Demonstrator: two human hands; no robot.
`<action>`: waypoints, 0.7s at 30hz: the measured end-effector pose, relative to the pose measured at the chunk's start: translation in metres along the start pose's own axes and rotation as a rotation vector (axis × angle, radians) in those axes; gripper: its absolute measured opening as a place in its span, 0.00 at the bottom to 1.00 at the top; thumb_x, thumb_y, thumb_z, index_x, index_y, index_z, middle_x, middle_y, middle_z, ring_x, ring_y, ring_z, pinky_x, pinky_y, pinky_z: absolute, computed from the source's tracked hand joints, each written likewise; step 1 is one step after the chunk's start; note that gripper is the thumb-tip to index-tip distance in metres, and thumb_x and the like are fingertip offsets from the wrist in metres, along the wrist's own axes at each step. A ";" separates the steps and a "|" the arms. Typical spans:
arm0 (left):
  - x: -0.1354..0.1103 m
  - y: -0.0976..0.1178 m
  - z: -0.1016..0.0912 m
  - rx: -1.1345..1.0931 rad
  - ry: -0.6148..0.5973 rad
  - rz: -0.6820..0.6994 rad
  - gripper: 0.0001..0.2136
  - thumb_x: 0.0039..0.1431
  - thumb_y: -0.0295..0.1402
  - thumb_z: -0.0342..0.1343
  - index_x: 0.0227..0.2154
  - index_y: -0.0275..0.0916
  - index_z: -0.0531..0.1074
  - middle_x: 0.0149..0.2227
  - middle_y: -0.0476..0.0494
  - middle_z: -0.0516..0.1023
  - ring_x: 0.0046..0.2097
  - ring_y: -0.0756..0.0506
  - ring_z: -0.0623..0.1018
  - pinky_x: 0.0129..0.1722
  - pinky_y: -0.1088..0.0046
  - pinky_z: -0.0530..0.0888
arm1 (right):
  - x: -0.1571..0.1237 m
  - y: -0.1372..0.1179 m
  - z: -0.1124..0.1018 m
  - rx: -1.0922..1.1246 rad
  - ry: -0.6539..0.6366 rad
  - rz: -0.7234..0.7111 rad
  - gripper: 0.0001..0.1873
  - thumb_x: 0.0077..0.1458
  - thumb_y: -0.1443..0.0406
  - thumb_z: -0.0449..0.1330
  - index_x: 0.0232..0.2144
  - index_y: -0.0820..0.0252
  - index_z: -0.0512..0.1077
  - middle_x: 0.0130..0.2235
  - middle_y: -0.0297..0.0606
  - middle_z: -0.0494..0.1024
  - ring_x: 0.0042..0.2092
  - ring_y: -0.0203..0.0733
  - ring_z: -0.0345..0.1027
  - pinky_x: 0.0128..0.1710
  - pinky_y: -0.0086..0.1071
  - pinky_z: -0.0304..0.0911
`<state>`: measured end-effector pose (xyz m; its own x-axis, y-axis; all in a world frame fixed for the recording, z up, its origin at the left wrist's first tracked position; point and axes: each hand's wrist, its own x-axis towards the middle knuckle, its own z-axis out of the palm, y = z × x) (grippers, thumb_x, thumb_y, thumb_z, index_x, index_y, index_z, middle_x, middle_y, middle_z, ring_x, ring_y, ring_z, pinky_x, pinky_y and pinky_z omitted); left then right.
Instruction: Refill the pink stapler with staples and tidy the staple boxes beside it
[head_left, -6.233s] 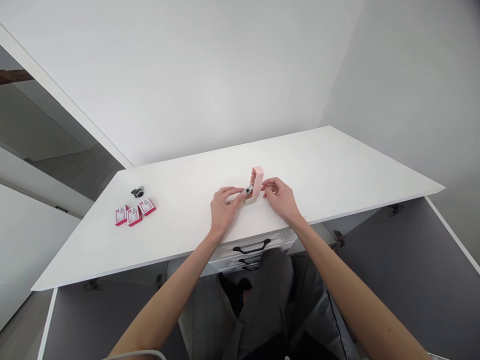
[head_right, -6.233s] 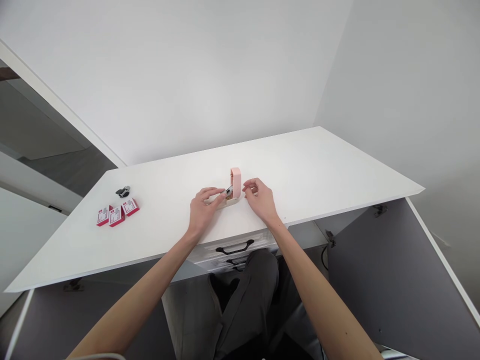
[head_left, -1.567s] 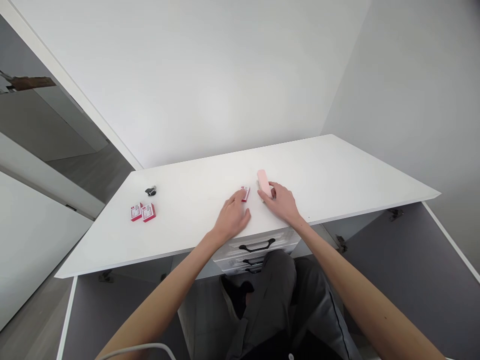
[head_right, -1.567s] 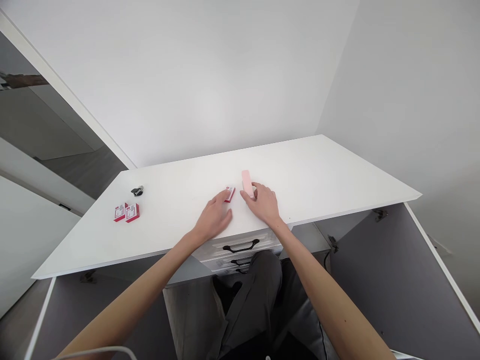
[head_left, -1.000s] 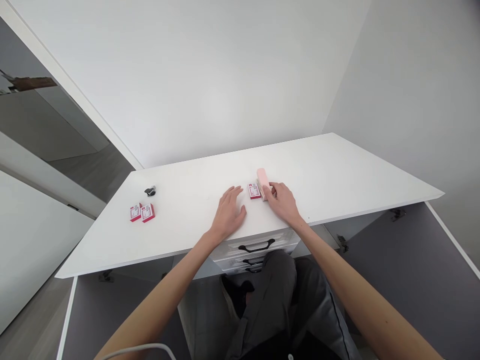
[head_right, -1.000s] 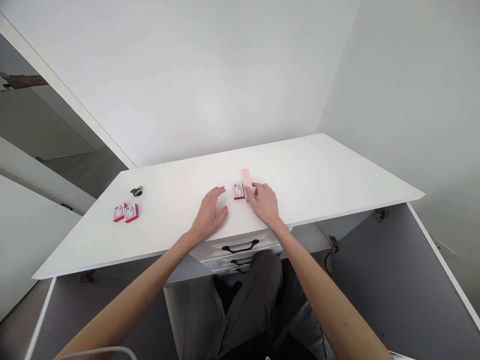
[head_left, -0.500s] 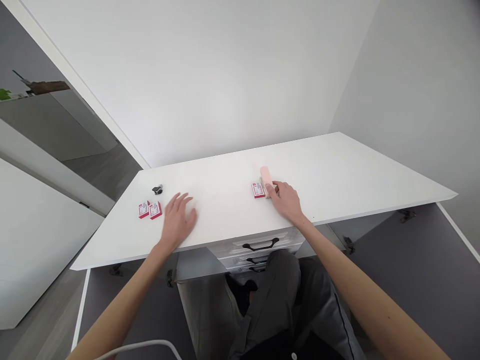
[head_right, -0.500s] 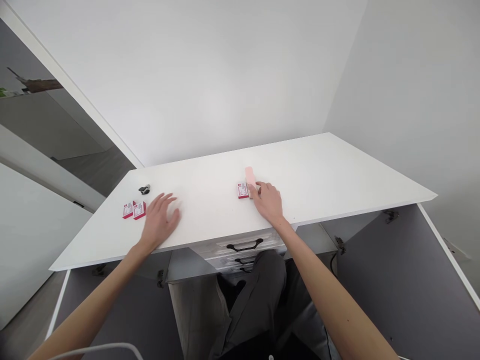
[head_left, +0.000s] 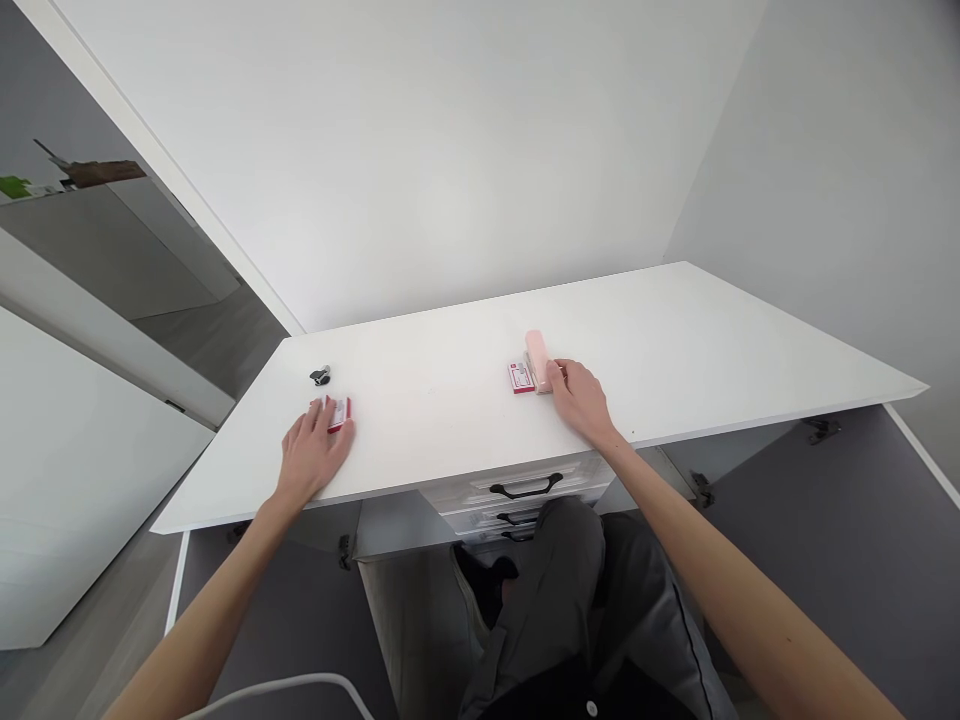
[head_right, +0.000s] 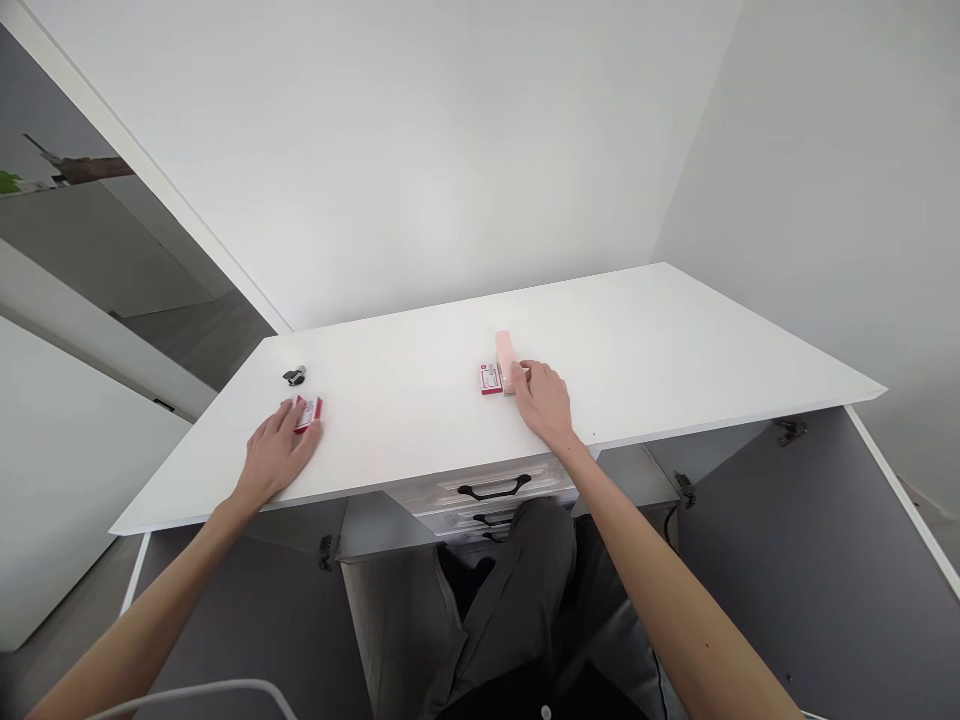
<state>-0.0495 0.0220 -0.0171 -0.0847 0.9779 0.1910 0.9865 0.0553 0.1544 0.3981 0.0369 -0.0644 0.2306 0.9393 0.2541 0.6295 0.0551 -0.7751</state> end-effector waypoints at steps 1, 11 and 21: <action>-0.003 0.009 0.001 -0.007 -0.010 0.042 0.35 0.71 0.55 0.39 0.73 0.41 0.61 0.77 0.36 0.55 0.73 0.26 0.58 0.70 0.40 0.58 | 0.000 0.000 0.000 -0.002 0.001 0.003 0.32 0.72 0.45 0.40 0.52 0.59 0.75 0.51 0.49 0.81 0.52 0.57 0.72 0.52 0.47 0.63; -0.014 0.115 0.023 -0.129 -0.046 0.387 0.29 0.69 0.58 0.48 0.68 0.55 0.69 0.68 0.38 0.64 0.63 0.29 0.66 0.64 0.42 0.65 | -0.002 -0.003 -0.002 -0.001 -0.008 0.024 0.30 0.72 0.47 0.42 0.51 0.59 0.75 0.52 0.49 0.81 0.53 0.56 0.72 0.53 0.46 0.62; -0.002 0.119 0.027 -0.345 -0.073 0.313 0.42 0.63 0.53 0.59 0.75 0.47 0.51 0.71 0.35 0.61 0.73 0.30 0.59 0.71 0.43 0.60 | -0.002 -0.007 -0.005 0.033 -0.019 0.047 0.28 0.72 0.47 0.44 0.50 0.59 0.75 0.50 0.47 0.82 0.51 0.54 0.73 0.53 0.45 0.63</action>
<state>0.0717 0.0324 -0.0254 0.2320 0.9490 0.2133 0.8577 -0.3031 0.4153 0.3973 0.0326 -0.0568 0.2451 0.9473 0.2062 0.5936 0.0215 -0.8044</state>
